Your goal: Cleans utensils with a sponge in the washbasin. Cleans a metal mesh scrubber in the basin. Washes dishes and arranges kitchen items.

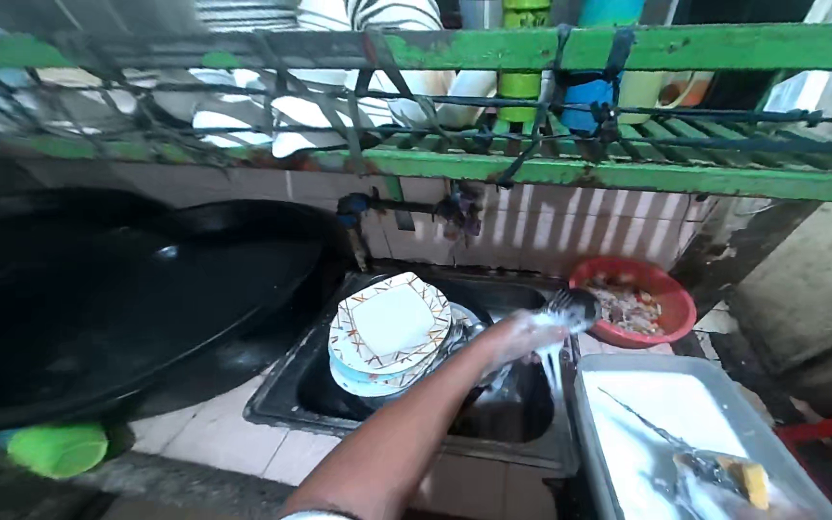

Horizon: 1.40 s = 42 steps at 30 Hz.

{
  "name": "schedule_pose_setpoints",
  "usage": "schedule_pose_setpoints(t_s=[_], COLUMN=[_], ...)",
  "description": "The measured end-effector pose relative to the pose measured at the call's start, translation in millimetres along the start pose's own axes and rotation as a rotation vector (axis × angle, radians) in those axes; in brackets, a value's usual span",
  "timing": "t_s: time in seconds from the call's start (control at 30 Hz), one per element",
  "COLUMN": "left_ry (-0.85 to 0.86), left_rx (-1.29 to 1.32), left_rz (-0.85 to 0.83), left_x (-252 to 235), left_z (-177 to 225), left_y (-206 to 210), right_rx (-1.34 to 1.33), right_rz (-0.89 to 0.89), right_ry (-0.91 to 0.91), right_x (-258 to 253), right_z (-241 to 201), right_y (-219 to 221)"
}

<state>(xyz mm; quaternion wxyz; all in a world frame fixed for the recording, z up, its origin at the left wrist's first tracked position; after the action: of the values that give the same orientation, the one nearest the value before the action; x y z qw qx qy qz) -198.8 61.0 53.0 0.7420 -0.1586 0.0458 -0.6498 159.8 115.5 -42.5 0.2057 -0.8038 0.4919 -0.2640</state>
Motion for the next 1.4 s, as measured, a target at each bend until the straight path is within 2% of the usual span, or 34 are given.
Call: schedule_pose_setpoints(t_s=[0.03, 0.1, 0.17, 0.27, 0.37, 0.43, 0.5, 0.57, 0.67, 0.77, 0.87, 0.97, 1.03, 1.1, 1.2, 1.23, 1.27, 1.33, 1.4], left_ry=[-0.049, -0.098, -0.111, -0.068, -0.032, -0.075, -0.089, -0.092, -0.253, -0.271, -0.329, -0.412, -0.420, -0.337, -0.005, 0.057, 0.066, 0.020, -0.067], left_rx=[0.051, 0.125, 0.234, 0.536, 0.791, 0.819, 0.717, 0.504, 0.104, -0.232, -0.755, -0.992, -1.042, -1.008, -0.778, -0.690, -0.592, -0.320, 0.059], left_rz=[-0.067, -0.130, -0.180, -0.261, -0.307, -0.295, -0.330, -0.370, -0.309, -0.172, -0.110, -0.117, -0.074, -0.049, -0.092, -0.128, -0.173, -0.242, -0.245], left_x=[5.7, 16.6, 19.6, 25.7, 26.5, 18.0, 16.8, 22.9, 28.5, 17.2, -6.8, -5.9, -11.2, -11.9, 12.0, 21.2, 28.0, 36.2, 42.8], left_z=[-8.5, -13.6, -14.2, -6.1, -2.2, -10.3, -15.6, -16.2, -25.5, -45.7, -89.0, -118.4, -112.5, -71.3, 18.1, 36.6, 46.1, 40.4, 22.2], left_y=[5.8, 19.1, 30.4, 59.1, 83.8, 92.5, 95.4, 91.5, 58.0, 2.6, -44.7, -63.0, -58.9, -31.3, 56.9, 88.3, 117.0, 163.3, 199.3], right_rx=[-0.035, -0.052, -0.090, -0.238, -0.352, -0.430, -0.493, -0.522, -0.482, -0.310, -0.242, -0.388, -0.539, -0.677, -0.880, -0.929, -0.972, -0.956, -0.710], right_rz=[0.015, 0.000, 0.114, 0.318, 0.426, 0.474, 0.538, 0.609, 0.600, 0.413, 0.227, 0.178, 0.156, 0.123, 0.056, 0.020, -0.014, -0.022, 0.014], right_ry=[-0.029, 0.038, 0.070, -0.005, -0.033, -0.026, -0.022, -0.020, 0.042, 0.120, 0.208, 0.296, 0.324, 0.345, 0.313, 0.270, 0.222, 0.154, 0.135], right_x=[-3.7, 0.8, 4.3, 12.2, 18.8, 21.6, 26.7, 27.6, 24.3, 29.6, 29.8, 30.8, 31.0, 34.7, 39.8, 40.6, 41.3, 43.3, 44.4], right_z=[-1.9, -21.9, -27.6, -37.2, -53.0, -64.0, -72.2, -67.0, -45.3, -45.0, -32.1, -20.9, -16.9, -25.3, -40.8, -44.5, -47.8, -52.4, -55.6], right_y=[4.1, 8.5, -2.3, -29.9, -45.6, -54.5, -70.6, -94.6, -118.2, -98.5, -59.3, -31.8, -24.6, -20.2, -13.5, -11.2, -9.1, -7.2, -9.3])
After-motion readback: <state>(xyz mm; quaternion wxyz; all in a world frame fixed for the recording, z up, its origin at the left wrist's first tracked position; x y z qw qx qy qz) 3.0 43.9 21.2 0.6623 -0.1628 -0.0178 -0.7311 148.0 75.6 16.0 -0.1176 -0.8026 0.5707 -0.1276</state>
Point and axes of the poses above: each hand's wrist, its own x-axis away from the middle knuckle, its own y-axis out of the palm, z = x × y, the point moved 9 cm from there along -x, towards the middle knuckle, and after that the axes turned 1 degree about x, right-handed, at the moved point
